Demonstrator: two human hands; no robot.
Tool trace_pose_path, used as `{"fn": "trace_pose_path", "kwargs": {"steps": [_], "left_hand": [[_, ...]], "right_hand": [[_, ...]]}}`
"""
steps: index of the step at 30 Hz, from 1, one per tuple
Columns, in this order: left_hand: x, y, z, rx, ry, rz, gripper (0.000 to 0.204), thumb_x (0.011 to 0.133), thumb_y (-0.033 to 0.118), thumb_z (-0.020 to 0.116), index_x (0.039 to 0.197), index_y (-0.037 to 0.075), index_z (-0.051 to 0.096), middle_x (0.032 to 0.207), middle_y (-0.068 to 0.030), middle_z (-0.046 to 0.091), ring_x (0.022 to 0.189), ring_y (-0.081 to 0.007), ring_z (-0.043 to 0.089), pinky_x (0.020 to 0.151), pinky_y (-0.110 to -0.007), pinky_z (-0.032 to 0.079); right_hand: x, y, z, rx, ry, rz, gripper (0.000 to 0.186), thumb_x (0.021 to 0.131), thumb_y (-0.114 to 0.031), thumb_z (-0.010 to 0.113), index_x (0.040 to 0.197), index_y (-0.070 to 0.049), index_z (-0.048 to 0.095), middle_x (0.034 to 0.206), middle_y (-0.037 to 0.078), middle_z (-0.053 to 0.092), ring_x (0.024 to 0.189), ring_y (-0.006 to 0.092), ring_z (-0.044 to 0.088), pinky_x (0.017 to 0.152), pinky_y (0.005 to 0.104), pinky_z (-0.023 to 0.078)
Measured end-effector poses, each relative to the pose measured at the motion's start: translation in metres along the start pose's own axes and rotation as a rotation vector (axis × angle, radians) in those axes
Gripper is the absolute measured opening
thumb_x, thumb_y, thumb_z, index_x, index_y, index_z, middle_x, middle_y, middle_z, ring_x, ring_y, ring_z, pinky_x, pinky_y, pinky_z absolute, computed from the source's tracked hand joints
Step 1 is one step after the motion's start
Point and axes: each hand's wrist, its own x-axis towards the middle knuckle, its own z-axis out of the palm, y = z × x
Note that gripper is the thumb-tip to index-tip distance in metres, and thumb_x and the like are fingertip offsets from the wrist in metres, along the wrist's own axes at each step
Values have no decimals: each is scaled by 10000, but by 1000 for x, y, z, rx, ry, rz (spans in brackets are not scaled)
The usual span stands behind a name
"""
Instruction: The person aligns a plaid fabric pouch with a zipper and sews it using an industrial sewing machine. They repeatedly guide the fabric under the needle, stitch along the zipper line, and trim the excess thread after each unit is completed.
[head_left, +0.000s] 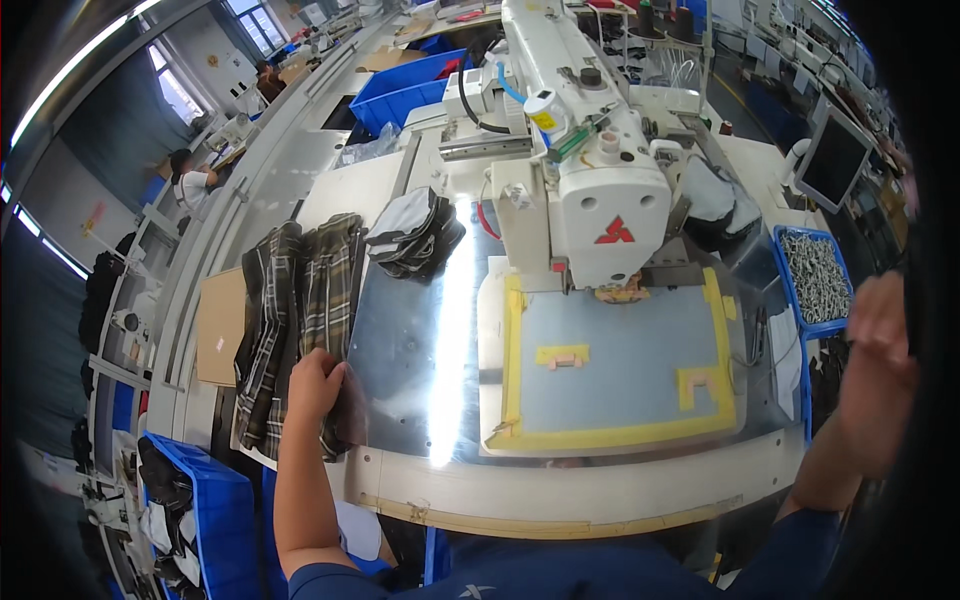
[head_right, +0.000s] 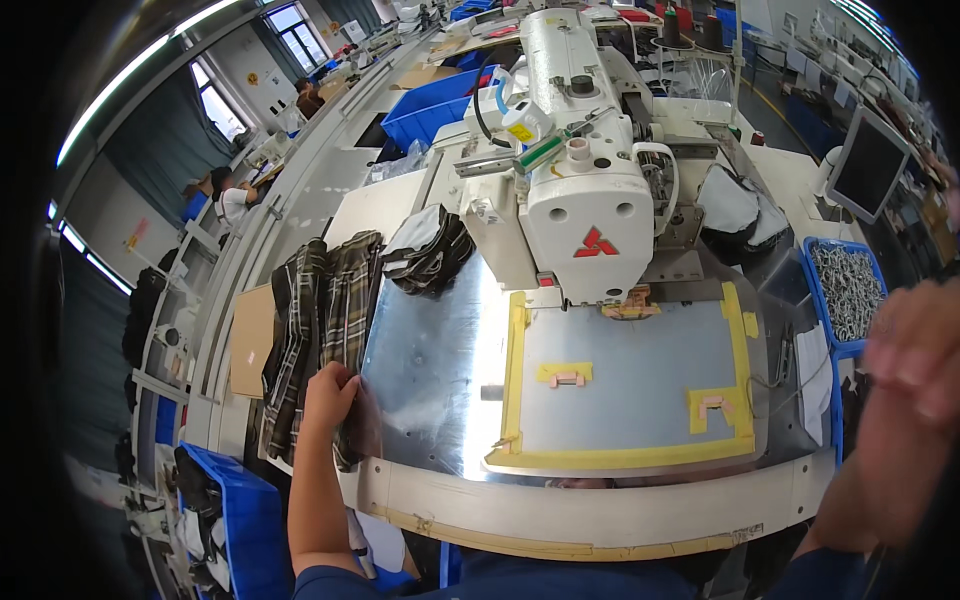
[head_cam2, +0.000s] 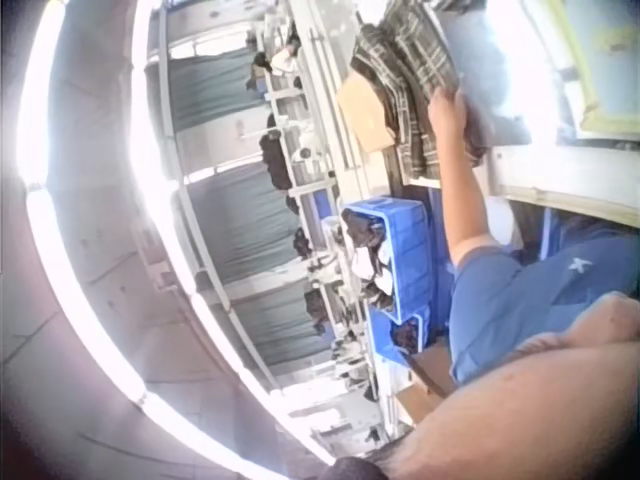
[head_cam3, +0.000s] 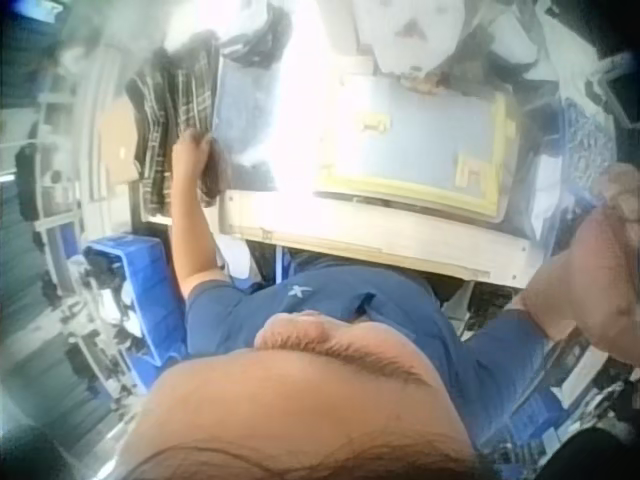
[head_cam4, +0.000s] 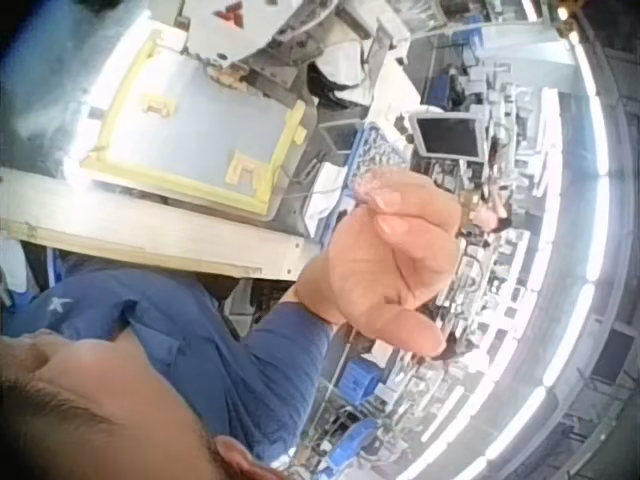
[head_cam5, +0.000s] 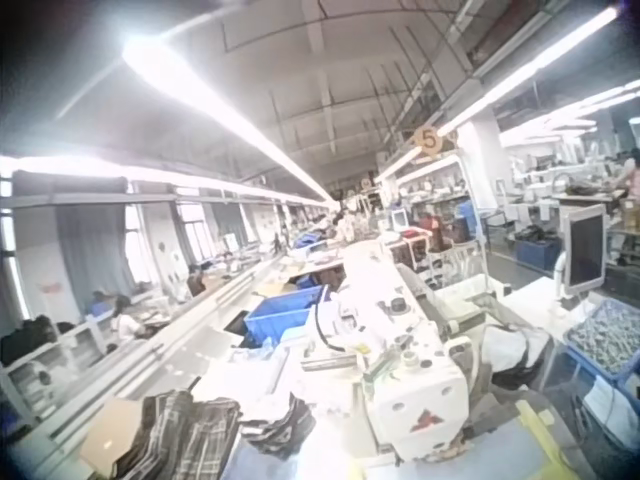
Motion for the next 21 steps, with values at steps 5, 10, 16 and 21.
{"fn": "trace_pose_path", "kwargs": {"steps": [5, 10, 16, 21], "left_hand": [[-21, -14, -3, -158, -14, 233, 242, 906, 146, 818, 1071, -16, 750, 946, -175, 769, 931, -333, 759, 836, -430, 587], [-44, -43, -11, -256, -232, -31, 228, 956, 152, 763, 1083, -36, 739, 962, -202, 755, 917, -305, 733, 810, -400, 560], [-13, -44, -20, -869, 17, -114, 188, 1040, 128, 646, 1153, 16, 746, 1089, -38, 755, 960, -147, 686, 872, -311, 524], [-14, 151, -56, -1272, -241, 140, 307, 1031, 82, 613, 1315, 0, 696, 1199, -114, 743, 1048, -220, 720, 959, -366, 593]], "right_hand": [[-77, 64, 34, 112, 126, 318, 654, 1099, -574, 455, 991, 29, 684, 913, 139, 605, 867, 206, 575, 781, 343, 458], [-104, 91, 60, 247, 101, 556, 662, 1062, -567, 553, 954, 64, 719, 914, 147, 650, 859, 200, 612, 799, 334, 474], [-115, 97, 65, 278, 72, 597, 403, 1041, -359, 634, 983, 19, 760, 943, 113, 706, 859, 191, 656, 775, 330, 510], [-78, 103, 112, 38, -128, 436, 289, 902, -302, 824, 934, -27, 740, 917, 131, 706, 853, 320, 695, 755, 417, 542]]}}
